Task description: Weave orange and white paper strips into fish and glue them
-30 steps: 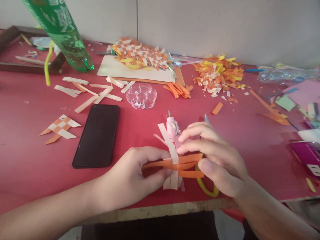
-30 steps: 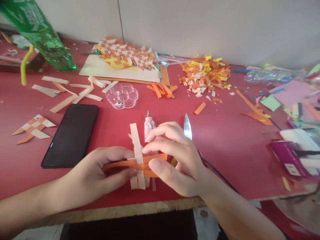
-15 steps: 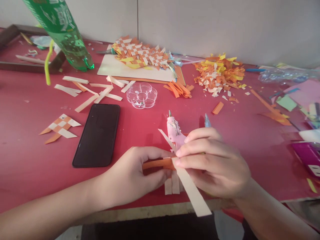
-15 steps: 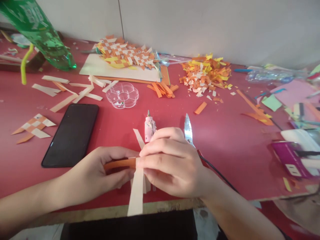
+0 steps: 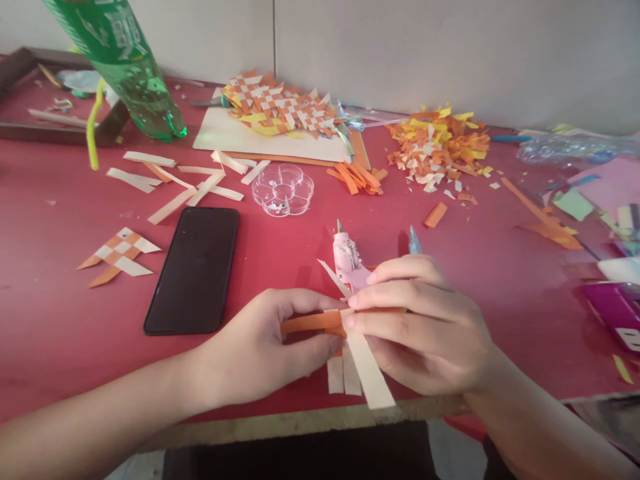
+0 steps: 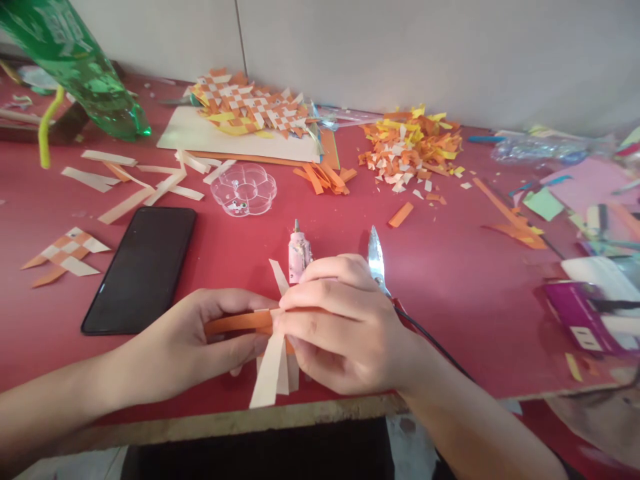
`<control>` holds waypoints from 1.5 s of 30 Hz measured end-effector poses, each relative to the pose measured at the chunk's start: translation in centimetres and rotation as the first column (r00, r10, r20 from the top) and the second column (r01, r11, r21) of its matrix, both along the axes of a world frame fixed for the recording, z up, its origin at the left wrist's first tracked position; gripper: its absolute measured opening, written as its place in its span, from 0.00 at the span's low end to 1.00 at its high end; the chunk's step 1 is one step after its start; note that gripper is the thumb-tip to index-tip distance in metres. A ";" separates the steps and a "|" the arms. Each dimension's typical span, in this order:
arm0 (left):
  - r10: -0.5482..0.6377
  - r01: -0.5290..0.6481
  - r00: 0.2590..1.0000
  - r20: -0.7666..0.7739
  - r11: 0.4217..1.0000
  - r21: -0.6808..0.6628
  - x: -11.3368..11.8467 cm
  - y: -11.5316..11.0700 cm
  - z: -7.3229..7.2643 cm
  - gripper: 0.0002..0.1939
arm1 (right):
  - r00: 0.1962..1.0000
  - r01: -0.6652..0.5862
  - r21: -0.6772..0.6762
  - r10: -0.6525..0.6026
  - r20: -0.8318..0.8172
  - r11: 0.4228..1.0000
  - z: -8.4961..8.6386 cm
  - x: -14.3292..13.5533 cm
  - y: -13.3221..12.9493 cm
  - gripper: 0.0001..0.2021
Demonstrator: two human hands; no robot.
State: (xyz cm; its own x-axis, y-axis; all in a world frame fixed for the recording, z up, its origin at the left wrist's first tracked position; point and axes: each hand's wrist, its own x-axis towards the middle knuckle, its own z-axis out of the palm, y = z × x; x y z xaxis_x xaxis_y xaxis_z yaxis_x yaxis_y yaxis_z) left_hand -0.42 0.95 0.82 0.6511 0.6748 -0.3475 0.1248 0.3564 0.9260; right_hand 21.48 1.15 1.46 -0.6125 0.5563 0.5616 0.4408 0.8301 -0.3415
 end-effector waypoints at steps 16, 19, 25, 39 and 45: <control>0.038 -0.018 0.994 0.104 0.983 -0.184 -0.1 0.1 -0.3 0.14 | 0.999 -0.012 0.022 0.011 0.031 1.000 -0.4 0.2 0.0 0.08; 0.049 -0.027 0.992 0.115 0.982 -0.187 0.0 0.1 -0.1 0.13 | 0.999 -0.020 0.042 0.018 0.050 0.999 -0.2 0.2 0.1 0.09; 0.062 -0.042 0.990 0.126 0.987 -0.157 0.1 0.4 0.0 0.13 | 0.996 -0.007 0.077 0.000 0.089 0.997 0.0 0.2 0.2 0.10; 0.339 -0.312 0.932 0.131 0.931 -0.192 -0.3 0.4 -0.1 0.06 | 0.924 0.258 -0.036 -0.258 -0.281 0.965 -1.1 0.4 -0.7 0.21; 0.420 -0.369 0.889 0.183 0.894 -0.255 -0.2 0.5 -0.5 0.05 | 0.880 -0.064 -0.539 -0.207 -0.427 0.840 -1.5 -0.2 -1.1 0.27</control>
